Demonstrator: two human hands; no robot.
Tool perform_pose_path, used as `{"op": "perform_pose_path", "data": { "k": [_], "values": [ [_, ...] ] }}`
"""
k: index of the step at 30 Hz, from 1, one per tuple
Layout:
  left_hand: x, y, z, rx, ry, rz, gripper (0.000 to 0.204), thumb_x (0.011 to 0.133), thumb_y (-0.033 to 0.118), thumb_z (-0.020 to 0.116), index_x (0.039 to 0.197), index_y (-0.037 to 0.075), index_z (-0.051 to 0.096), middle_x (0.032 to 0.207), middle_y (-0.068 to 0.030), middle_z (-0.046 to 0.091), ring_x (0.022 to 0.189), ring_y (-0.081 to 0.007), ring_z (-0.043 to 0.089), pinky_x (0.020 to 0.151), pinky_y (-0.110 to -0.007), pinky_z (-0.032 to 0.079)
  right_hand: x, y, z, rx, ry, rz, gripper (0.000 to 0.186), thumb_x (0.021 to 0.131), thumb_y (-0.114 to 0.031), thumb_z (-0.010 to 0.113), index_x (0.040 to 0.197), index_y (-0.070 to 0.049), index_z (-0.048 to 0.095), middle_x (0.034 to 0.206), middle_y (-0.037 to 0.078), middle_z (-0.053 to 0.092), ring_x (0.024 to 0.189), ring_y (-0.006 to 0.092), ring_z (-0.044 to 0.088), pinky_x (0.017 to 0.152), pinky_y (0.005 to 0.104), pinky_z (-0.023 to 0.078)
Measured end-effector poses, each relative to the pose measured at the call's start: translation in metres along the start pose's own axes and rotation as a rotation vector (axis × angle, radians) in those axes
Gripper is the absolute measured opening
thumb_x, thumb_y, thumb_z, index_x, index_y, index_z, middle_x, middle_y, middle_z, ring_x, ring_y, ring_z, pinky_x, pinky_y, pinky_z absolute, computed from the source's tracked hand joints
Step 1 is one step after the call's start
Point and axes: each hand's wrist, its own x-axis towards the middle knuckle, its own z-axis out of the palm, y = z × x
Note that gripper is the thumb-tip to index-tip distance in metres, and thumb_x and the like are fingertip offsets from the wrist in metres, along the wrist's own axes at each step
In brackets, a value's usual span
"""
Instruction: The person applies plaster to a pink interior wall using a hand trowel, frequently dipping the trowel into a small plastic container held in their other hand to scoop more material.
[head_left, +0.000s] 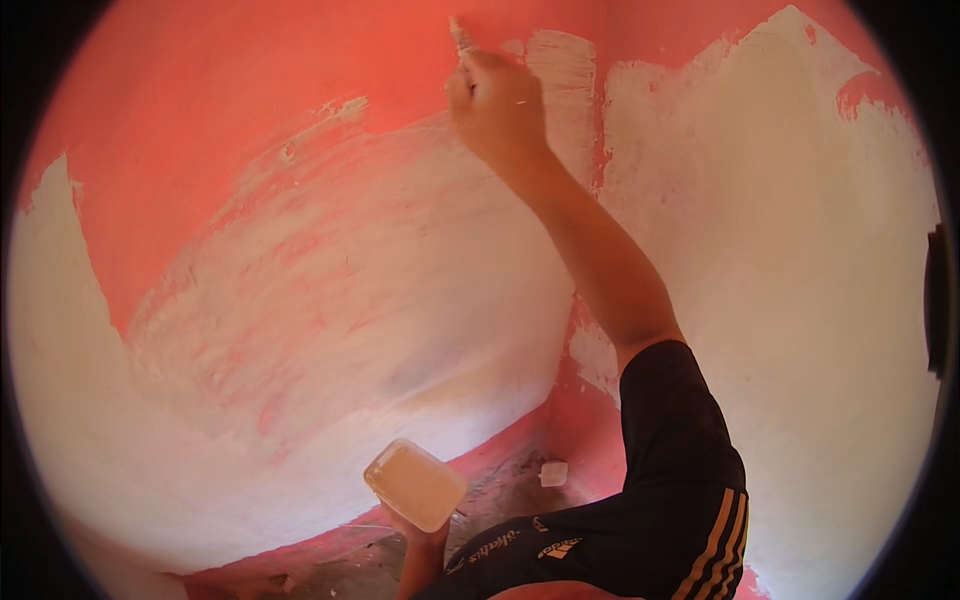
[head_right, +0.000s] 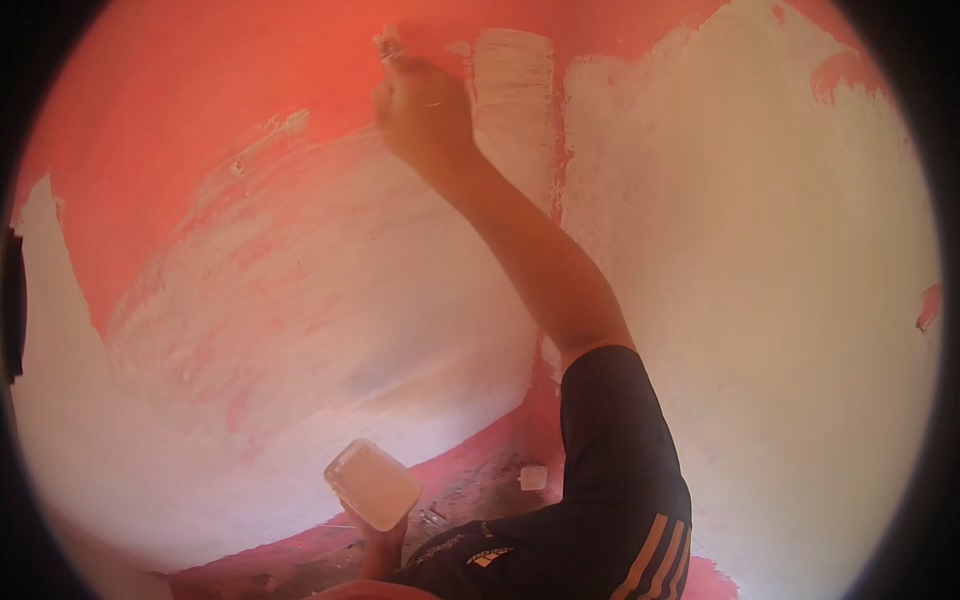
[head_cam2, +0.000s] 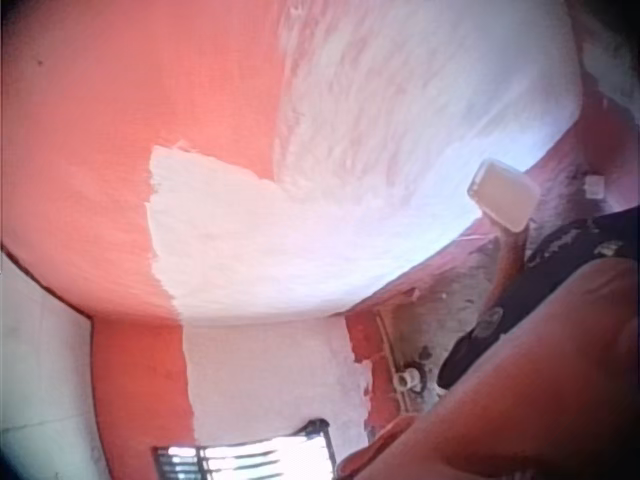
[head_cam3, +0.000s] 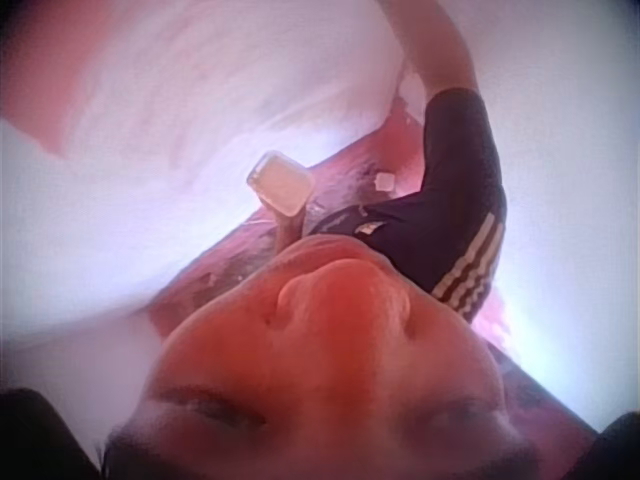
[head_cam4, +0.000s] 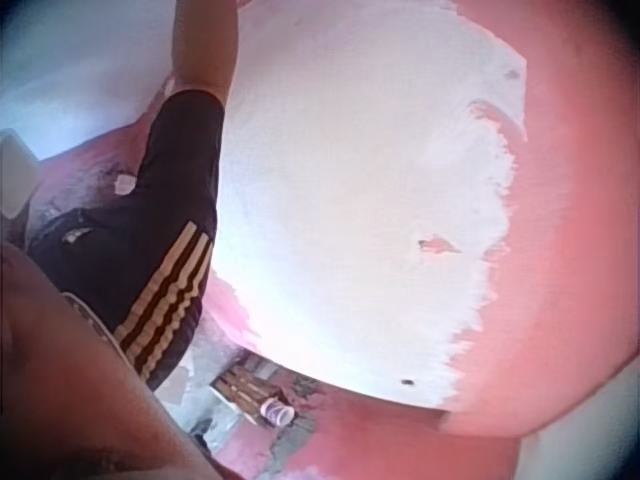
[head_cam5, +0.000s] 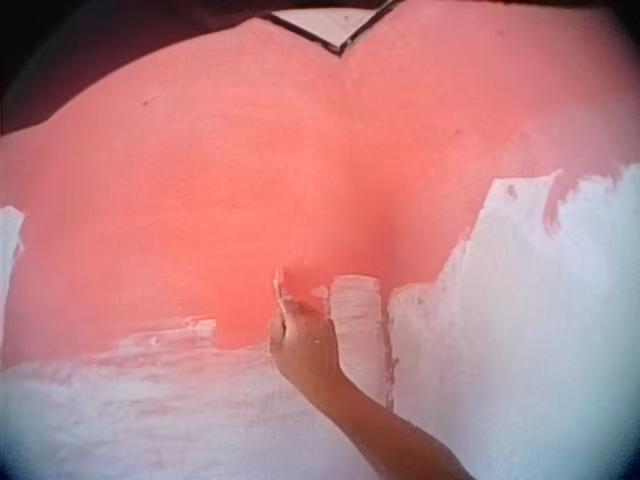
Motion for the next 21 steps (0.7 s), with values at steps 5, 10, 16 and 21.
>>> {"op": "perform_pose_path", "data": {
  "k": [5,10,16,21],
  "values": [
    [-0.014,-0.007,0.019,-0.154,0.01,-0.039,0.045,0.102,0.034,0.058,0.14,0.014,0.045,0.125,-0.0044,0.058,0.11,-0.0222,0.062,0.09,-0.045,0.056,0.016,0.129,-0.091,-0.1,0.172,0.263,0.03,0.097,-0.027,0.053,0.086,-0.004,0.069,0.069,0.019,0.063,0.061,0.0373,0.06,0.059,0.047,0.047],
    [-0.012,-0.001,0.009,-0.307,0.077,-0.164,0.048,0.102,0.045,0.049,0.139,0.014,0.049,0.126,-0.0041,0.06,0.112,-0.0232,0.062,0.092,-0.044,0.054,0.016,0.216,-0.072,-0.472,0.19,0.095,0.027,0.094,-0.027,0.057,0.085,-0.004,0.069,0.075,0.02,0.066,0.07,0.038,0.065,0.066,0.0459,0.051],
    [-0.016,-0.01,0.022,-0.071,0.068,-0.073,0.053,0.103,0.054,0.04,0.137,0.014,0.052,0.126,-0.0033,0.061,0.114,-0.0239,0.062,0.094,-0.043,0.053,-0.003,0.036,0.024,-0.039,0.14,-0.242,0.036,0.084,-0.016,0.066,0.119,-0.009,0.067,0.093,0.02,0.07,0.083,0.0374,0.068,0.072,0.0476,0.055],
    [-0.01,-0.028,0.037,0.016,-0.019,0.007,0.052,0.104,0.053,0.041,0.136,0.015,0.053,0.126,-0.0035,0.062,0.113,-0.024,0.062,0.093,-0.043,0.054,0.0,0.031,-0.037,0.274,0.052,-0.078,0.017,0.09,-0.015,0.062,0.095,-0.001,0.071,0.074,0.018,0.066,0.065,0.0345,0.066,0.062,0.0433,0.052]
  ]
}}
